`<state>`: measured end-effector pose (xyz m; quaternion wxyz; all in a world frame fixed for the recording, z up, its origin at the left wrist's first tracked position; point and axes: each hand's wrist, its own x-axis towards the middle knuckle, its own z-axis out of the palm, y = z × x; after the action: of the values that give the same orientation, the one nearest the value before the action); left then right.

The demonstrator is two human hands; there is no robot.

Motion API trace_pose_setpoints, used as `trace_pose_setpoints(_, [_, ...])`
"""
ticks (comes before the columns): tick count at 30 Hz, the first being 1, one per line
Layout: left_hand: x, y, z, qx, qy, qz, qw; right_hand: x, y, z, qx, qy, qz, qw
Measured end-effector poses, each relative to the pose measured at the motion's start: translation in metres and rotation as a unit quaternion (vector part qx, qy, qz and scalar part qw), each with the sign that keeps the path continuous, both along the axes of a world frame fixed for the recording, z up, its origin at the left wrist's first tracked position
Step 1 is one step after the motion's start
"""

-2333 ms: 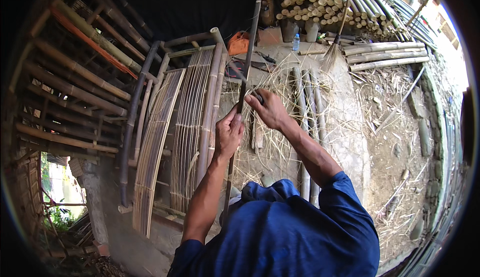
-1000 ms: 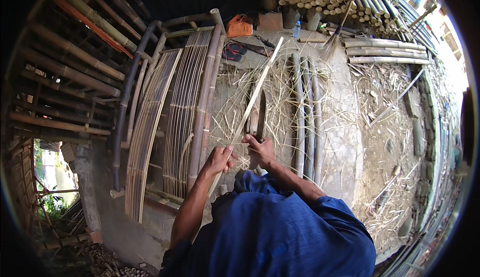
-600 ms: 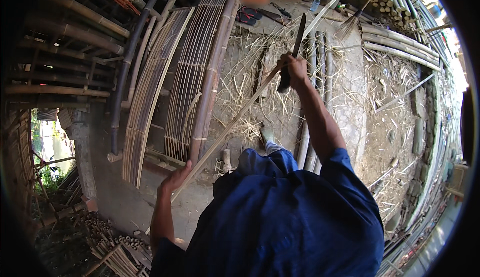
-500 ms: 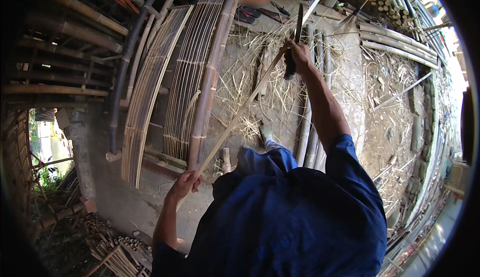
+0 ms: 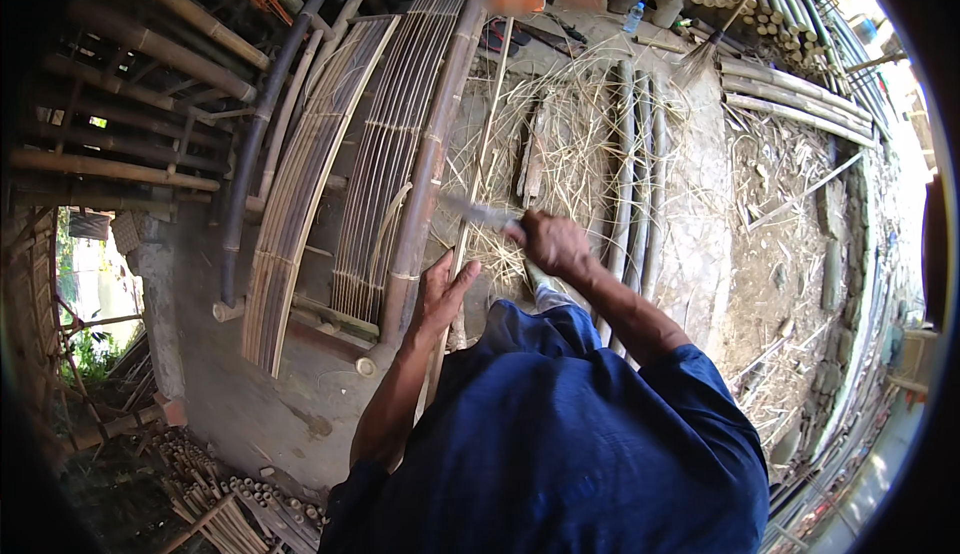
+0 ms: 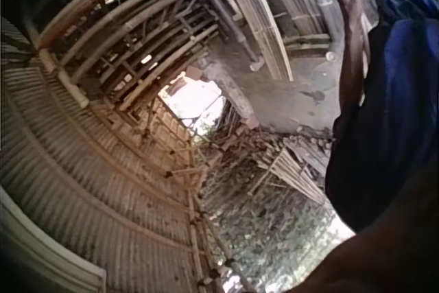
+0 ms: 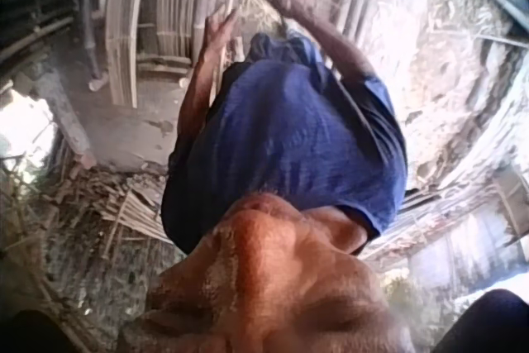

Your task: The person uses a knife to split long bamboo poles into thin strips. They hold the bamboo vertically and strike it with the knife to separate the layers, then place the finished strips onto a nearby rack.

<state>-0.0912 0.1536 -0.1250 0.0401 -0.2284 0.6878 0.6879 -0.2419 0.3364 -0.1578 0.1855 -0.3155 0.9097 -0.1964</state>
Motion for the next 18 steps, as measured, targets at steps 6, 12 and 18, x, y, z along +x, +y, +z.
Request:
trace_pose_setpoints(6, [0.008,-0.010,-0.012,-0.038,-0.003,0.021,0.999,0.041,-0.020,0.013,-0.133,0.047,0.060,0.988])
trace_pose_setpoints(12, [0.028,-0.018,0.044,-0.142,0.049,-0.043,0.988,-0.041,-0.031,-0.004,-0.069,0.122,-0.060,0.988])
trace_pose_setpoints(18, [0.068,-0.010,0.059,-0.109,-0.005,-0.023,0.994,-0.054,-0.022,0.044,-0.083,0.137,-0.033,0.987])
